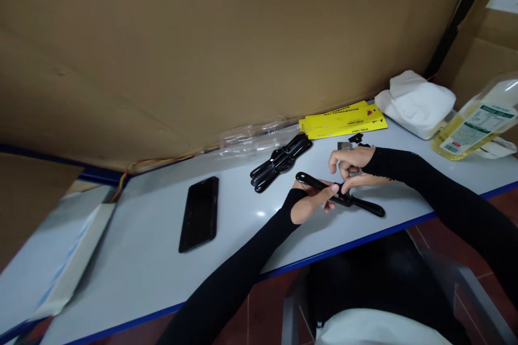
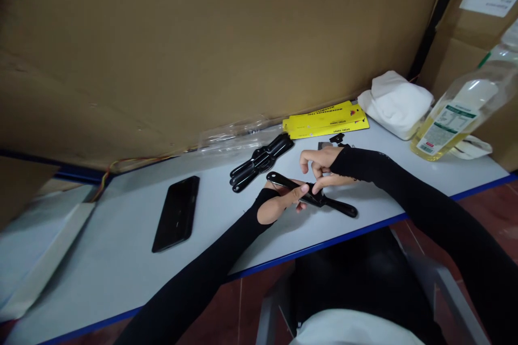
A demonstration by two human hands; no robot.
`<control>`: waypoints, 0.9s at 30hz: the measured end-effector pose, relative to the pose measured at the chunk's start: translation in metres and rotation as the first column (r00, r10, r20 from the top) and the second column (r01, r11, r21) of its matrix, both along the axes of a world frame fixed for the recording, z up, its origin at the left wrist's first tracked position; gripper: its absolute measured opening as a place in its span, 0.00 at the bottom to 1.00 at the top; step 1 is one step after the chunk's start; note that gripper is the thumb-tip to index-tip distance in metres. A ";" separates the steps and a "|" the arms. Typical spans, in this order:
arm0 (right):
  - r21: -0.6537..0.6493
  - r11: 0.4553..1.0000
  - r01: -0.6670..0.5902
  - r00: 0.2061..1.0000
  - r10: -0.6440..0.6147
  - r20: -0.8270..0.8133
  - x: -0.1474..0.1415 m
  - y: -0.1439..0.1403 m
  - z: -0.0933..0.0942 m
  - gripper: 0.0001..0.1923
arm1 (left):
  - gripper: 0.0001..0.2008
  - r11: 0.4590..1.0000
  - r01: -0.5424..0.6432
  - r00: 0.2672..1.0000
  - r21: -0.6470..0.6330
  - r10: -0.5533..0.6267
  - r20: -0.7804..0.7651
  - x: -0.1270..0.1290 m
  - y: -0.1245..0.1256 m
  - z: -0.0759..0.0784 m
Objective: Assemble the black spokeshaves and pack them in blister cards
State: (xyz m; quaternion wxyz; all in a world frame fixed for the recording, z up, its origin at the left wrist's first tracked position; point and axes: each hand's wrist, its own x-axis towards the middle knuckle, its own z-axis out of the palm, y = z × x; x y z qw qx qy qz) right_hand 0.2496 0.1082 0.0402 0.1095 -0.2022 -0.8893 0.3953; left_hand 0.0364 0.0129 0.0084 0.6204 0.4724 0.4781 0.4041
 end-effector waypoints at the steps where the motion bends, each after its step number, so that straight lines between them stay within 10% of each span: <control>1: -0.007 1.000 -0.005 1.000 0.005 -0.006 0.000 0.001 -0.001 0.17 | 0.23 1.000 0.008 1.000 0.009 -0.008 0.003 0.001 -0.001 -0.001; 15: -0.146 0.949 0.279 0.925 -0.306 -0.223 -0.023 -0.014 -0.016 0.17 | 0.21 0.913 -0.401 0.915 0.071 0.395 0.085 -0.005 0.011 0.013; 27: -0.131 0.906 0.403 0.877 -0.423 -0.228 -0.026 -0.031 -0.002 0.15 | 0.19 0.907 -0.414 0.910 0.074 0.409 0.075 -0.008 0.013 0.010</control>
